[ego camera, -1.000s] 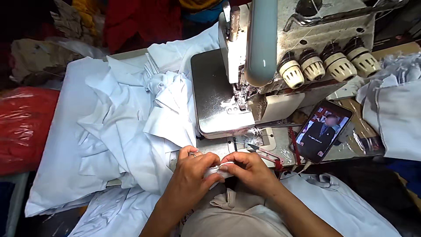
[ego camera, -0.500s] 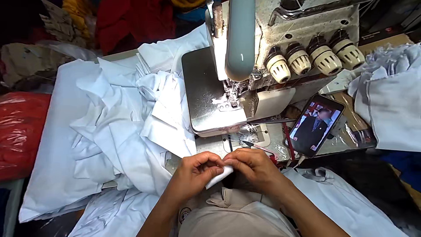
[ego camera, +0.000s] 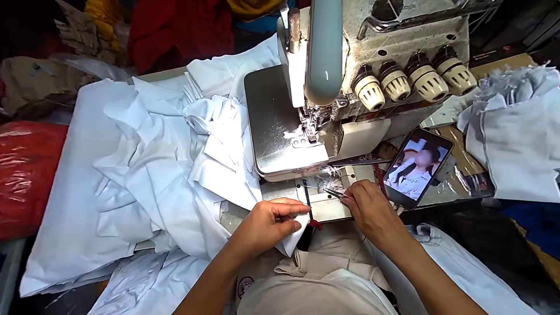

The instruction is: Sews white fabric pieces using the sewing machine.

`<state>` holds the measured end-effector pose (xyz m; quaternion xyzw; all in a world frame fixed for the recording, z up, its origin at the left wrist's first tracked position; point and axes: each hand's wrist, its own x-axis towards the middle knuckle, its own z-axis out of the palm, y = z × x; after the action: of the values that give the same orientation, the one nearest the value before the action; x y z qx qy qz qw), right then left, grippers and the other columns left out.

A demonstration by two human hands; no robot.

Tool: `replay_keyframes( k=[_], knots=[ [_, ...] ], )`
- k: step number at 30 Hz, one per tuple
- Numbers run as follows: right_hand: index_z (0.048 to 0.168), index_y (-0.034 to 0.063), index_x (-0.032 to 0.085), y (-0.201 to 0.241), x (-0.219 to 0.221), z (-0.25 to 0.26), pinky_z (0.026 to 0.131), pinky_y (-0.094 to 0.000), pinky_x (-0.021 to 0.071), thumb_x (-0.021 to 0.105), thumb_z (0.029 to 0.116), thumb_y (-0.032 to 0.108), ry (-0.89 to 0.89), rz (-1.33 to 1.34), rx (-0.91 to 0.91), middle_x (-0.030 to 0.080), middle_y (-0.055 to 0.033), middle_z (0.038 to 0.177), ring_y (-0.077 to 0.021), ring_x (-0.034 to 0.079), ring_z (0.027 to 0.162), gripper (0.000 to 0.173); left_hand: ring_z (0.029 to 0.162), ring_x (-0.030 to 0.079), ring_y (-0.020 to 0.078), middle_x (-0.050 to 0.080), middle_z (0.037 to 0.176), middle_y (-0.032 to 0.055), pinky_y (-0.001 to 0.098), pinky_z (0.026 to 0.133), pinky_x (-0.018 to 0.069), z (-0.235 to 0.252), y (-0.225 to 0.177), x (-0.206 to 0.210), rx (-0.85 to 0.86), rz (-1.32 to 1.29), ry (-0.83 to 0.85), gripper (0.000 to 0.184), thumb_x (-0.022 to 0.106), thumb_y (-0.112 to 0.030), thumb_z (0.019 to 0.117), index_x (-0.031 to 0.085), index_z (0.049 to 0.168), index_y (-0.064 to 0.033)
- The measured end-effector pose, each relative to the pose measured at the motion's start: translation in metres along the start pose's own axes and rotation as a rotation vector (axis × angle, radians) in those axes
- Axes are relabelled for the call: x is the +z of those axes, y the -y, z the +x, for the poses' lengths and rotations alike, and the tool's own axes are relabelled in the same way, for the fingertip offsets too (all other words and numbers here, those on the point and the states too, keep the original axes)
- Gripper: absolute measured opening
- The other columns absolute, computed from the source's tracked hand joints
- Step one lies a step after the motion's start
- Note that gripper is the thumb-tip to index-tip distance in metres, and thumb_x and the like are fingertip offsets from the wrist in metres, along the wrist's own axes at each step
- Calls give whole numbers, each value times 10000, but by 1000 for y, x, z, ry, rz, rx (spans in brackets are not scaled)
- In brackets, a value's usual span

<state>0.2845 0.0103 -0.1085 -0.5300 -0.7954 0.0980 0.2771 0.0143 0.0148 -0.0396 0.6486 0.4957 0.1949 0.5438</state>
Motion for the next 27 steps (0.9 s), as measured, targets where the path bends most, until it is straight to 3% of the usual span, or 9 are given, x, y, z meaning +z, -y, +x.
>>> replay_keyframes(
  k=[3, 6, 8, 10, 17, 23, 27],
  knots=[
    [1003, -23, 666, 14, -5, -4, 778, -453, 581, 532, 995, 96, -49, 18, -19, 692, -165, 926, -326, 705, 872, 179, 790, 640, -12, 702, 1234, -73, 156, 678, 540, 2, 2, 2, -38, -50, -14, 344, 732, -66, 880, 764, 1211, -152],
    [1079, 3, 671, 35, -6, -10, 639, -380, 592, 506, 1031, 171, 8, 57, -47, 658, -112, 859, -252, 689, 744, 240, 746, 609, -6, 680, 1260, -76, 153, 637, 517, 3, 1, 4, -62, -84, -33, 421, 749, -70, 861, 738, 1270, -168],
    [1047, 41, 688, 40, 0, -11, 492, -361, 529, 504, 1048, 324, 37, -7, -68, 607, -84, 769, -238, 643, 612, 338, 730, 589, -9, 672, 1276, -75, 153, 631, 497, 4, 2, 4, -74, -89, -37, 444, 751, -82, 853, 730, 1287, -173],
    [1012, 73, 704, 42, 6, -9, 439, -340, 489, 522, 1037, 310, 23, -84, -101, 576, -73, 725, -233, 615, 560, 300, 728, 583, -15, 666, 1287, -71, 147, 630, 489, 6, 3, 3, -75, -86, -24, 447, 751, -94, 853, 726, 1292, -173],
    [1030, 92, 740, 46, 11, 1, 454, -305, 460, 590, 994, 206, -28, -82, -192, 580, -53, 729, -209, 600, 589, 192, 703, 567, -13, 649, 1314, -70, 148, 627, 486, 8, 4, 3, -94, -167, 10, 509, 773, -76, 835, 700, 1331, -168],
    [1008, 60, 740, 49, 16, 7, 424, -297, 443, 559, 1017, 226, -47, -37, -222, 561, -46, 678, -189, 577, 531, 246, 688, 562, 0, 646, 1325, -63, 153, 610, 480, 10, 4, 2, -99, -193, 20, 570, 782, -41, 817, 681, 1360, -179],
    [985, 27, 722, 44, 12, 6, 433, -364, 502, 527, 1021, 214, -47, 19, -79, 634, -78, 719, -222, 641, 551, 272, 700, 621, 2, 663, 1311, -64, 168, 628, 537, 0, 13, 3, 8, -21, -131, 617, 797, -121, 832, 621, 1419, -194]
  ],
)
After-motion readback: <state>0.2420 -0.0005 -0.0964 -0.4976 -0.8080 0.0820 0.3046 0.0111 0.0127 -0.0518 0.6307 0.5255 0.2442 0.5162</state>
